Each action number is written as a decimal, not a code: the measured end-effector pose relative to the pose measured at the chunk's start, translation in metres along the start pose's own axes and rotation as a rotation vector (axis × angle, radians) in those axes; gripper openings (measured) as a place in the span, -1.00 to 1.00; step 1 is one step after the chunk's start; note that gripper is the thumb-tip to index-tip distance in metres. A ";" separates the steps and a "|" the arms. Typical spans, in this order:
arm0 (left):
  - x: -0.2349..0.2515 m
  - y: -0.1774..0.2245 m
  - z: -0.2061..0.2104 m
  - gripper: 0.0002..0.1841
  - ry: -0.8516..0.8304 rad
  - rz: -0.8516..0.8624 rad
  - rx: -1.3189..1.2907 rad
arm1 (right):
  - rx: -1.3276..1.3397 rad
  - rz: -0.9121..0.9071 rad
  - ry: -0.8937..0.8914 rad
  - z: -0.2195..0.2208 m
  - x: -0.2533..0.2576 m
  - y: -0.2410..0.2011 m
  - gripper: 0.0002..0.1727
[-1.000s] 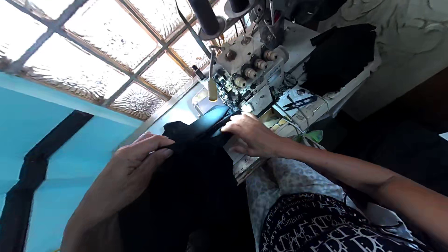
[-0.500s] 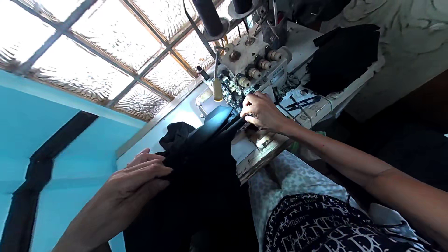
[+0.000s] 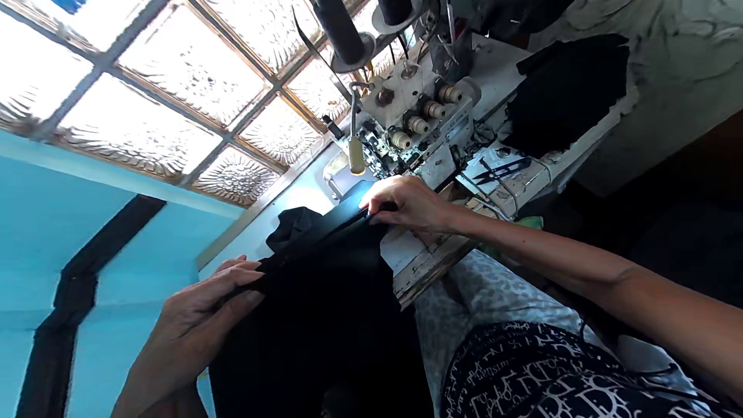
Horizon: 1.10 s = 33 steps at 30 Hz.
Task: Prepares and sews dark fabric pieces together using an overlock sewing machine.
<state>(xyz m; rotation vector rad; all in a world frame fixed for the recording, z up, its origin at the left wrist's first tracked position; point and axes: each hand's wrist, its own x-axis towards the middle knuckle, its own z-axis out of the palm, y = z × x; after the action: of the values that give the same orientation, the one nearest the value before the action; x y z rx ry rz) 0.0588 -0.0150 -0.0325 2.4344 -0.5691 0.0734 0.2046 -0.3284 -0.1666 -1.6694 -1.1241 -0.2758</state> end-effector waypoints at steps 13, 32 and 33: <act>0.037 0.000 0.018 -0.79 0.080 0.002 0.137 | 0.045 0.094 -0.252 -0.045 -0.020 -0.010 -0.90; 0.082 0.026 0.060 -0.72 0.147 0.106 0.393 | -0.107 -0.037 -0.150 -0.031 -0.055 0.021 -0.79; 0.082 0.025 0.060 -0.72 0.159 0.104 0.389 | -0.149 -0.048 -0.121 -0.030 -0.052 0.025 -0.78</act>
<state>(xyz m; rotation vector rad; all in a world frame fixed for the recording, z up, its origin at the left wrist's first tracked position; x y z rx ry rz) 0.1173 -0.1000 -0.0509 2.7368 -0.6581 0.4555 0.2060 -0.3814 -0.2041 -1.8114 -1.2608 -0.2983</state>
